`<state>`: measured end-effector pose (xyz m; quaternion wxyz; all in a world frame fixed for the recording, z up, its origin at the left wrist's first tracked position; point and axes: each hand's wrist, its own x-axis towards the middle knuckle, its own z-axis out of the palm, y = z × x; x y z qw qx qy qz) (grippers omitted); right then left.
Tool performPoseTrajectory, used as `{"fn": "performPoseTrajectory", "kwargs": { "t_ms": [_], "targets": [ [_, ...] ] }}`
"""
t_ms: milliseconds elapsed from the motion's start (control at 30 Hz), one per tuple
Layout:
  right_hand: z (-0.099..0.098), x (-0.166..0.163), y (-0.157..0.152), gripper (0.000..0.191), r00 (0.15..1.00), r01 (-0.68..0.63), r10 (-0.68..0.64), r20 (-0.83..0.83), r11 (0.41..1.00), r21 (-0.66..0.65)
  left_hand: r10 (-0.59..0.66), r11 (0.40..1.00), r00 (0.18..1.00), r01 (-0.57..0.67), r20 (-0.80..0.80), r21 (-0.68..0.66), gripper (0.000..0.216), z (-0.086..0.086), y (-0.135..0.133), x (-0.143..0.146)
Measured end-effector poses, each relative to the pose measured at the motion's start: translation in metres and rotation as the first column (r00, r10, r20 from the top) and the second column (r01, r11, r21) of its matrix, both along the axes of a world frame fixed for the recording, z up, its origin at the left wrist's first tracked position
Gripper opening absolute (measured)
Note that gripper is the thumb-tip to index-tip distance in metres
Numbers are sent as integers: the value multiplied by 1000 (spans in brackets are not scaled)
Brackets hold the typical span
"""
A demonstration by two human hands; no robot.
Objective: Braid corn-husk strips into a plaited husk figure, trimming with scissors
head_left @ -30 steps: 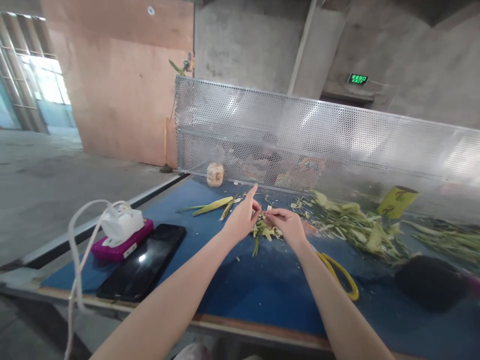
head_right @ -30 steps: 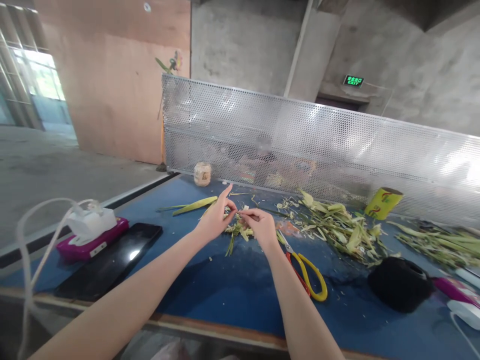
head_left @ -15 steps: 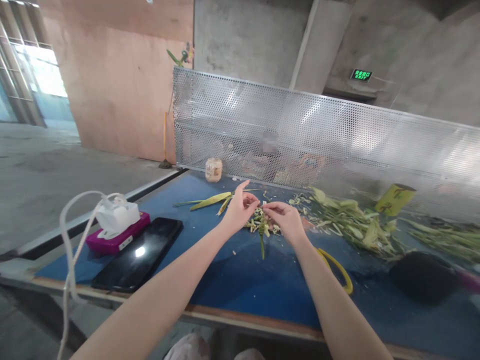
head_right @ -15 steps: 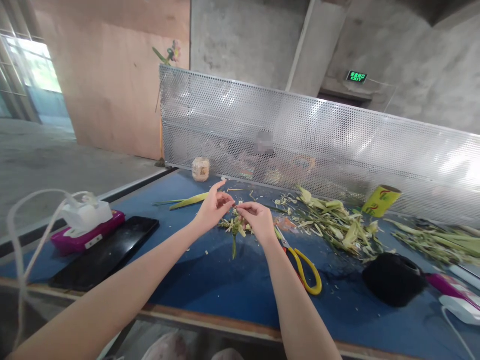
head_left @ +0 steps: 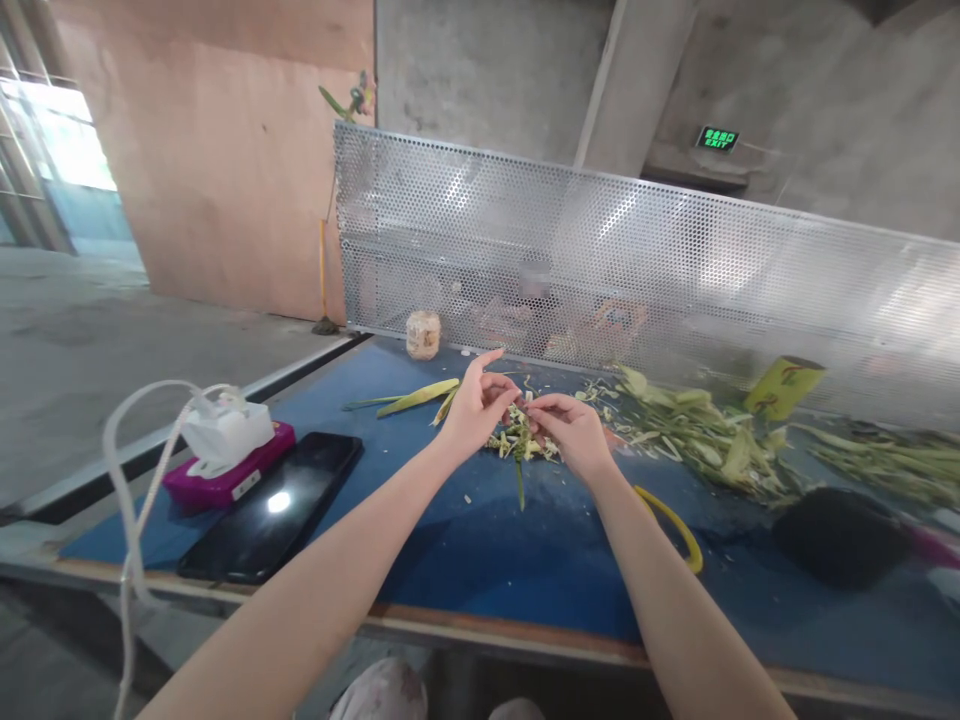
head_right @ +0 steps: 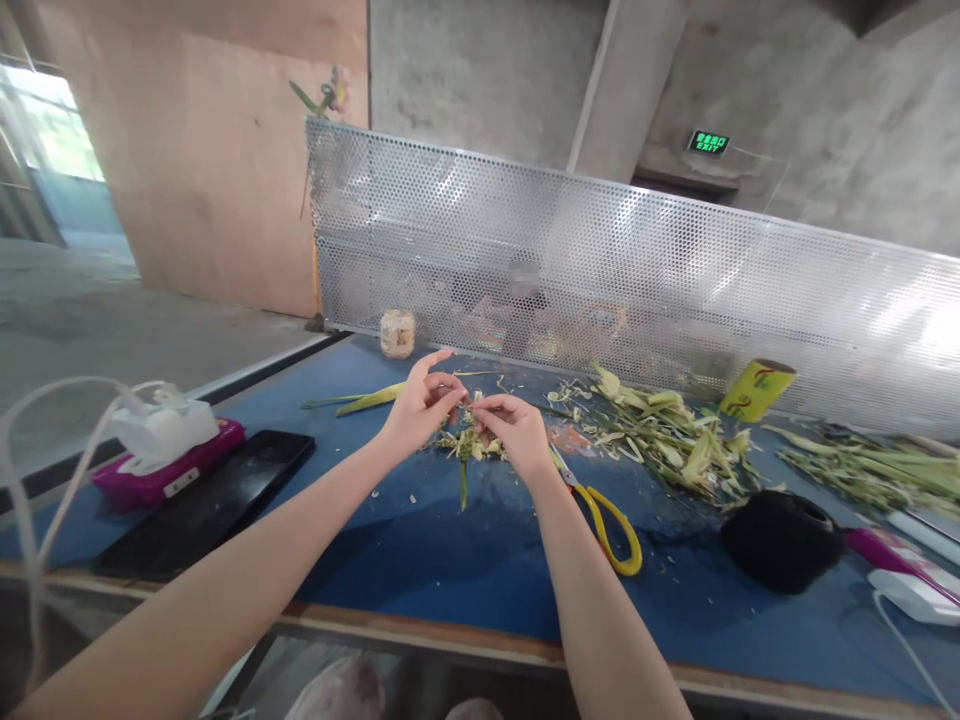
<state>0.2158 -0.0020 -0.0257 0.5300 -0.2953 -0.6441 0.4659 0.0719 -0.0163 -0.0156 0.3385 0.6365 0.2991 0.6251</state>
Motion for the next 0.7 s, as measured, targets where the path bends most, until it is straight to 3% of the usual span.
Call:
{"fn": "performPoseTrajectory", "kwargs": {
  "t_ms": [233, 400, 500, 700],
  "targets": [
    [6, -2, -9, 15, 995, 14, -22, 101, 997, 73, 19, 995, 998, -13, -67, 96, 39, -2, -1, -2],
    [4, -2, -7, 14, 991, 38, -52, 125, 993, 113, 46, 993, 971, -20, -236, 112, 37, -7, 1, -4],
    [4, -1, -7, 13, 989, 26, -44, 139, 991, 134, 22, 999, 969, -10, -244, 50, 36, -9, 4, -5],
    [4, 1, -8, 14, 993, 34, -57, 104, 978, 207, -25, 994, 993, 13, -112, -110, 33, -5, 7, -5]
  ]
}}
